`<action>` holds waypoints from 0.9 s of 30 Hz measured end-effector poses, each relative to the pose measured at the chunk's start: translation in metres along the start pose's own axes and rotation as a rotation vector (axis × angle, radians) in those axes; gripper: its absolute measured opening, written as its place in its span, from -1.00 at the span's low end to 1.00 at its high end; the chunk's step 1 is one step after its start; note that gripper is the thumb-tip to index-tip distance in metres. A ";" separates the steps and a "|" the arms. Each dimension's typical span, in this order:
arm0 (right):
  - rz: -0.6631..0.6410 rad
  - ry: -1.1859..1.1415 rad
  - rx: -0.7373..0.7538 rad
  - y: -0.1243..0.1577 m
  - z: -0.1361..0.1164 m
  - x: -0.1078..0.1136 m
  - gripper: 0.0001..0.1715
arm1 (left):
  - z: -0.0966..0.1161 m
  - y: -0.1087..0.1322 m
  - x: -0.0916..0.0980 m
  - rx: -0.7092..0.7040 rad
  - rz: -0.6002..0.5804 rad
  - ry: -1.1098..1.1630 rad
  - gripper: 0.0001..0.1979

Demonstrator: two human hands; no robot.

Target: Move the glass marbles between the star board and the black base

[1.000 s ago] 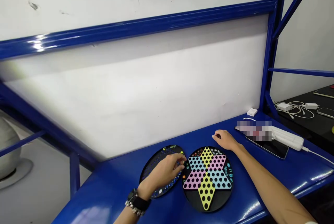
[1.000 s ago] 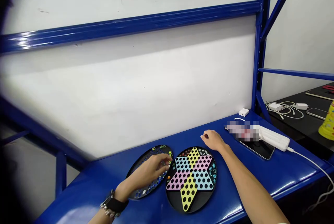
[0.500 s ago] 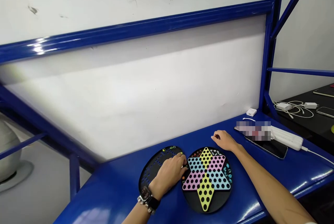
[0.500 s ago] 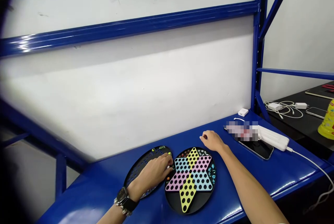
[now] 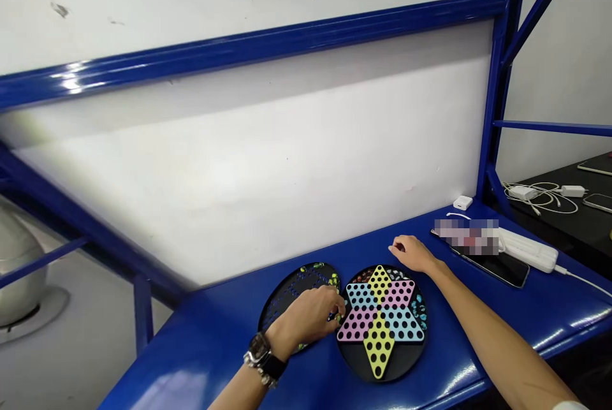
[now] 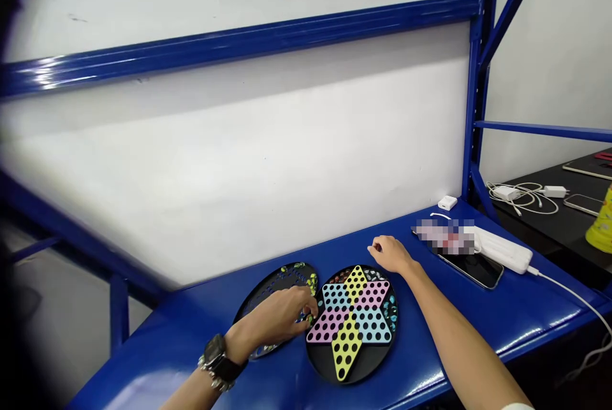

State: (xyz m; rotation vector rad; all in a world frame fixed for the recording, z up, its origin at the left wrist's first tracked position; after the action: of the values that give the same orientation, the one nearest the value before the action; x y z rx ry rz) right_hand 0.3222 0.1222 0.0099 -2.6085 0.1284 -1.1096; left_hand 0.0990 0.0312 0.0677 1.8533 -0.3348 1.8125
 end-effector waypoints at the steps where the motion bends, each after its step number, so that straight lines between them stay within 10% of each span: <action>1: 0.000 0.002 -0.001 0.000 0.000 0.001 -0.67 | 0.002 -0.002 -0.001 0.013 -0.026 -0.016 -0.72; 12: 0.008 0.006 0.007 -0.001 0.000 0.000 -0.66 | 0.015 -0.015 -0.003 -0.023 -0.010 -0.124 -0.77; 21: -0.003 -0.001 0.001 0.000 -0.002 0.001 -0.67 | -0.087 -0.012 0.003 0.226 0.249 0.092 -0.69; 27: -0.008 0.007 -0.005 0.000 -0.001 0.001 -0.67 | -0.091 -0.006 -0.006 0.242 0.256 0.250 -0.64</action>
State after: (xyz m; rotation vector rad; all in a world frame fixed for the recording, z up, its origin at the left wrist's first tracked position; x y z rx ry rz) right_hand 0.3224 0.1219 0.0107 -2.6118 0.1226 -1.1227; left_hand 0.0243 0.0822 0.0574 1.7749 -0.2799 2.3216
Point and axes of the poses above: each hand's wrist, its own y-axis away from the middle knuckle, its own x-axis out of the back of the hand, z = x × y, the point moved 8 cm from there along -y, towards the middle knuckle, and after that the axes turned 11 degrees about z, right-handed, at the moved point
